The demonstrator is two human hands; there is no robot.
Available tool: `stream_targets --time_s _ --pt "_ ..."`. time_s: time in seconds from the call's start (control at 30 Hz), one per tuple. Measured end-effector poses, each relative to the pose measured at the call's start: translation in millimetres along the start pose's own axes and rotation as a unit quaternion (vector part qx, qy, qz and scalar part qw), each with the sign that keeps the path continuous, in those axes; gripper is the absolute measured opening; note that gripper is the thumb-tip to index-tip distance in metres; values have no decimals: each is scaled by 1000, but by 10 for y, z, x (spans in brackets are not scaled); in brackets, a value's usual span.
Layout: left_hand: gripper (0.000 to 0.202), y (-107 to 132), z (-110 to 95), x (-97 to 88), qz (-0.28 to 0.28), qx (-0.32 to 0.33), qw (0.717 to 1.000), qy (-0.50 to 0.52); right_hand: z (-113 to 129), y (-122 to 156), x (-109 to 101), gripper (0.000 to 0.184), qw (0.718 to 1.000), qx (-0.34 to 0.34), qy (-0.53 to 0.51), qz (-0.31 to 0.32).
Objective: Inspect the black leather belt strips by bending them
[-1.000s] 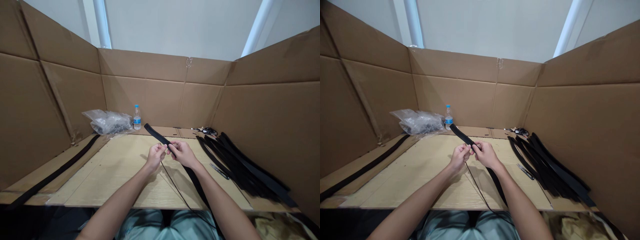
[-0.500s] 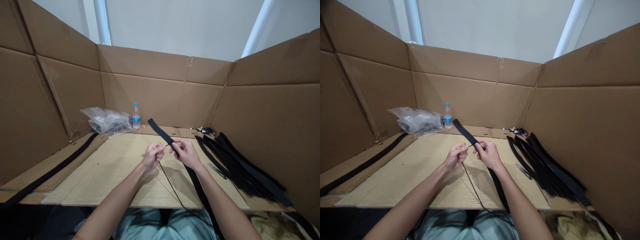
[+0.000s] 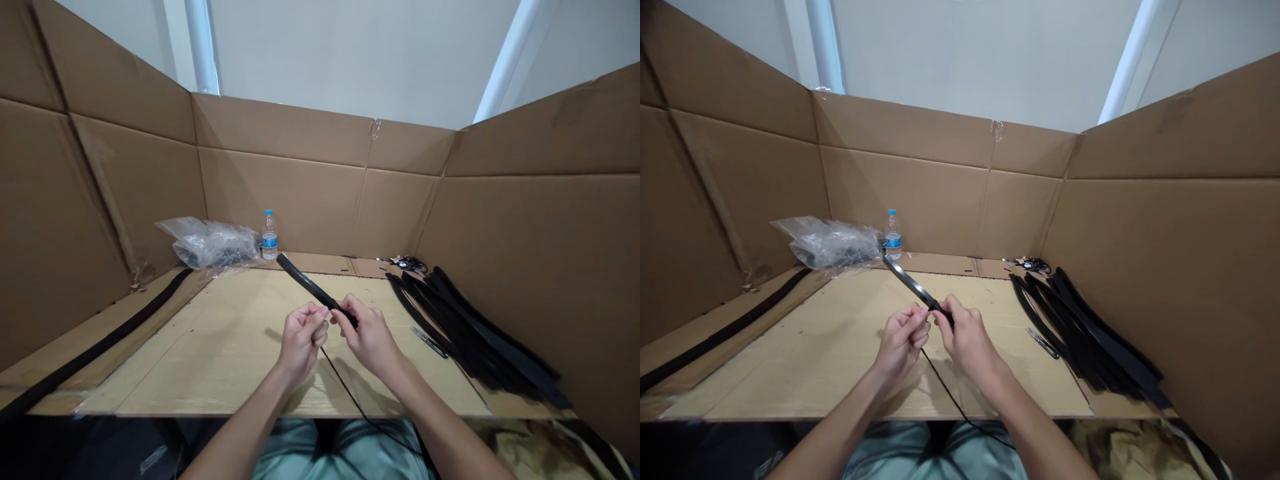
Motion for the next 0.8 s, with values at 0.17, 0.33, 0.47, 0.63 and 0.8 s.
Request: stream_targets --time_s 0.17,0.33,0.47,0.63,0.8 --pt "50 136 -36 -47 -54 11 998 -11 156 155 -41 11 998 -22 -55 -31" --pt "53 199 -86 -127 -63 0 998 -21 246 300 -93 15 991 -15 -133 -29" --pt "51 280 -134 -148 -20 -7 998 -59 194 421 -74 21 976 60 -210 -7" --pt "50 359 -121 -182 3 -19 996 -87 4 537 11 32 924 232 -301 -41" --pt "52 389 -91 -197 8 -50 996 -71 38 566 59 58 907 278 -315 -13"
Point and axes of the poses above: each hand's wrist, its own y-axis away from the middle knuckle, its own x-axis out of the palm, z = x × y, the point moved 7 cm from there along -y, towards the middle knuckle, and after that the axes turned 14 degrees about -z, right-handed, at the moved point
